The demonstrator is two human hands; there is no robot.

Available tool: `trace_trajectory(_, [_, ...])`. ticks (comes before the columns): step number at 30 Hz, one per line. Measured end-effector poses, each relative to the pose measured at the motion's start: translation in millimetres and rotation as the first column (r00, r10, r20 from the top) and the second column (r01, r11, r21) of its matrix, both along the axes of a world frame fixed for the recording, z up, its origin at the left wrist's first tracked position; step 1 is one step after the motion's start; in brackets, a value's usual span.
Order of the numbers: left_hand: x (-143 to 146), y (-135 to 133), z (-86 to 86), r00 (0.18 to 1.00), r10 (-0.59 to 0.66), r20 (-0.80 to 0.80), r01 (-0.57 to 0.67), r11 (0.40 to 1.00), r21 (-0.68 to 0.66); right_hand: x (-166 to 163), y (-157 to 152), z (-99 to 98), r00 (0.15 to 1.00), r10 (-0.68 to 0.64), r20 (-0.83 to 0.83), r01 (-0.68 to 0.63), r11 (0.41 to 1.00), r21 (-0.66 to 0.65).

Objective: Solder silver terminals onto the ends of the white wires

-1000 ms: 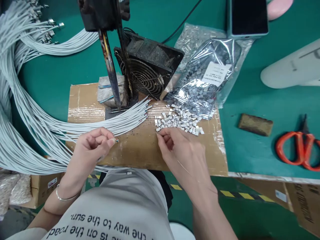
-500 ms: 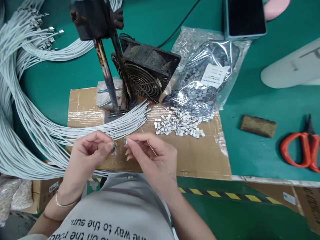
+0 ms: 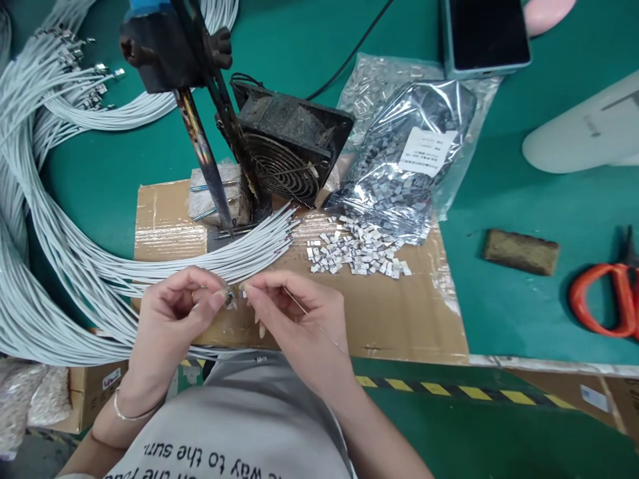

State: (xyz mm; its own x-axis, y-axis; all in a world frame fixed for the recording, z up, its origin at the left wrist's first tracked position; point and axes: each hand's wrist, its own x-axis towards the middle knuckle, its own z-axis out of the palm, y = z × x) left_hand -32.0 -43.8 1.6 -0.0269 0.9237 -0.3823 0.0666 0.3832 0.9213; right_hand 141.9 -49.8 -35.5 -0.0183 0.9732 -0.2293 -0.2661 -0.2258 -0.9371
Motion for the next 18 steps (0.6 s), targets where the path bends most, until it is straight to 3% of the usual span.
trace_trajectory(5, [4.4, -7.3, -6.2, 0.998, 0.045, -0.050, -0.042, 0.996, 0.075, 2.8, -0.9, -4.2, 0.987, 0.155, -0.030, -0.158, 0.981, -0.112])
trace_trajectory(13, [5.7, -14.1, -11.0, 0.987, 0.021, -0.161, 0.016, 0.973, 0.229, 1.0, 0.8, -3.7, 0.982, 0.151, -0.117, -0.169, 0.972, -0.162])
trace_trajectory(18, [6.6, -15.3, -11.1, 0.988, 0.021, -0.156, 0.018, 0.969, 0.246, 3.1, 1.3, 0.1, 0.980, 0.121, -0.157, -0.149, 0.972, -0.181])
